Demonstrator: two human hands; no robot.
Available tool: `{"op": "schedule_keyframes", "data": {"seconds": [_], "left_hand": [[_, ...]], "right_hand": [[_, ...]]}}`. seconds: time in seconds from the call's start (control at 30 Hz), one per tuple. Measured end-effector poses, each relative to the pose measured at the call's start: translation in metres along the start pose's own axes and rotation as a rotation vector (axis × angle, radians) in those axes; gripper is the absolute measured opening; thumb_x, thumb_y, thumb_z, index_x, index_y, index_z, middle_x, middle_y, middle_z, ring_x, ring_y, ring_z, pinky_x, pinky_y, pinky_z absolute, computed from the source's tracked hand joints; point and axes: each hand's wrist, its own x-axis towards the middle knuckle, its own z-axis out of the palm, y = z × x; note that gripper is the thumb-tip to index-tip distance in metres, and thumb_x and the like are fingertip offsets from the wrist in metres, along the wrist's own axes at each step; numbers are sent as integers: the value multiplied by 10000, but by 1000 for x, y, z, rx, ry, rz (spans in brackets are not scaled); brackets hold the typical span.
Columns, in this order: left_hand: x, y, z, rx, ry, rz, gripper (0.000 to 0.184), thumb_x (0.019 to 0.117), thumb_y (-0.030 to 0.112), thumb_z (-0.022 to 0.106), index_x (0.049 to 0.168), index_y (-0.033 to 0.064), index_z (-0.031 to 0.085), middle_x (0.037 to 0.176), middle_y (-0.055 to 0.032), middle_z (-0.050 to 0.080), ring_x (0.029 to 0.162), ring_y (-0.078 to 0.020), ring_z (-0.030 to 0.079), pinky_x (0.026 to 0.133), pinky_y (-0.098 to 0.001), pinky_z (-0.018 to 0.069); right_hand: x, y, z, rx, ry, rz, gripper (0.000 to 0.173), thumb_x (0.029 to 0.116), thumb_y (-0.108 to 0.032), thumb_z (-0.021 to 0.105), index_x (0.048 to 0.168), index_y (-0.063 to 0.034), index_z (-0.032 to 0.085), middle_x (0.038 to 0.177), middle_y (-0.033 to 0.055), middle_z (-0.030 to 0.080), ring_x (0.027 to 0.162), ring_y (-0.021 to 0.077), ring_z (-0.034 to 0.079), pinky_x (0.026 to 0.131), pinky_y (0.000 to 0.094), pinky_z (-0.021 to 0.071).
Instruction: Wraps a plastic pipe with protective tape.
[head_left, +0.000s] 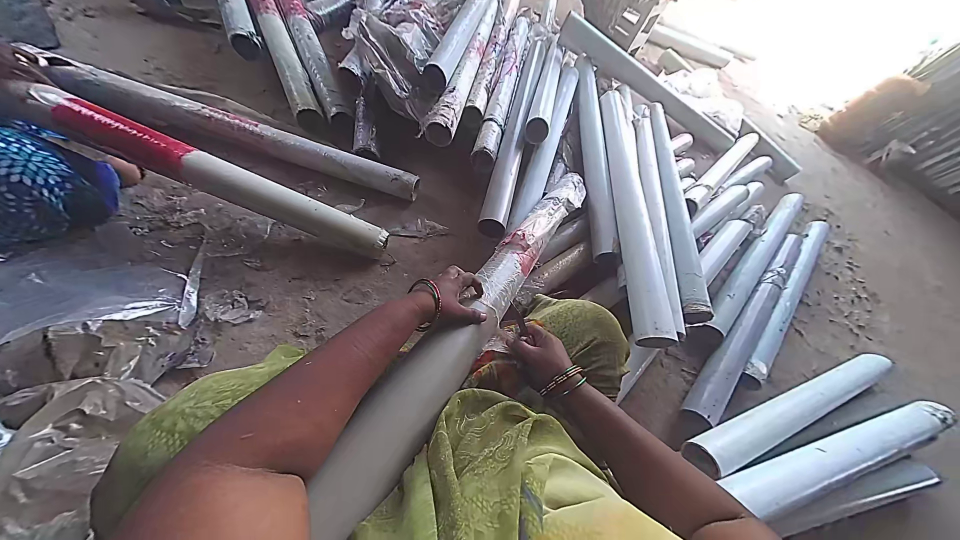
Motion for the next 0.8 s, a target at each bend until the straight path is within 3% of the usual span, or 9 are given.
{"op": "schedule_keyframes", "data": {"seconds": [0.1,0.2,0.27,0.33,0.37,0.47,0.57,0.63,0.8], "left_hand": [[0,-2,2,-2,11,6,553,849,357,838,1303,133,616,1470,-229,447,1231,-382,548,1008,-586,446],[-3,0,3,0,19,17,558,857,351,833,1314,117,614,1464,-232,451,1228,-386,548,1012,-581,445],[-2,0,3,11,14,6,553,860,364,829,1312,129,614,1464,-221,455,1237,-382,547,1018,-588,444],[-1,1,3,11,8,-3,551,858,359,832,1310,130,616,1468,-223,453,1238,-385,544,1018,-591,440],[0,0,3,9,11,2,546,857,354,833,1303,126,618,1464,-228,455,1236,-387,546,1018,-588,441],[0,0,5,20,24,10,546,859,357,832,1305,127,620,1446,-220,468,1228,-370,552,1022,-564,449],[-4,4,4,31,14,3,544,872,352,820,1317,117,612,1455,-225,464,1246,-376,543,1031,-573,439],[-3,4,5,41,23,6,541,870,366,819,1314,130,619,1449,-215,476,1237,-372,549,1025,-576,442],[0,1,5,46,14,-3,567,867,388,818,1336,143,615,1470,-214,462,1289,-376,520,1062,-580,420]], "right_hand": [[-3,-6,-8,120,28,3,266,1028,-232,635,1143,6,613,782,29,584,599,74,540,613,258,500],[-10,-9,-26,204,68,-25,262,1102,-224,465,1144,15,561,724,-4,510,558,58,498,564,224,464],[-20,-10,-36,99,37,-20,356,1116,-208,334,1354,2,497,810,30,518,610,93,530,587,256,491],[-31,-16,-40,-59,-45,9,508,1059,-113,312,1562,-37,311,1093,142,575,758,158,593,668,313,520],[-36,-21,-39,-128,-100,16,579,1047,-74,317,1614,-45,204,1244,200,560,856,202,610,735,350,528],[-43,-32,-28,-287,-187,7,654,1074,-87,406,1644,-62,84,1254,227,570,984,261,614,877,401,511],[-41,-37,-14,-341,-177,-5,628,1067,-164,529,1607,-55,226,1169,212,632,983,282,642,909,441,516],[-38,-36,-6,-314,-145,1,516,1072,-170,523,1530,-38,327,1128,173,650,910,239,658,853,416,536],[-36,-36,0,-250,-91,47,401,1102,-180,450,1463,-24,374,1041,149,645,752,192,637,728,376,542]]}}
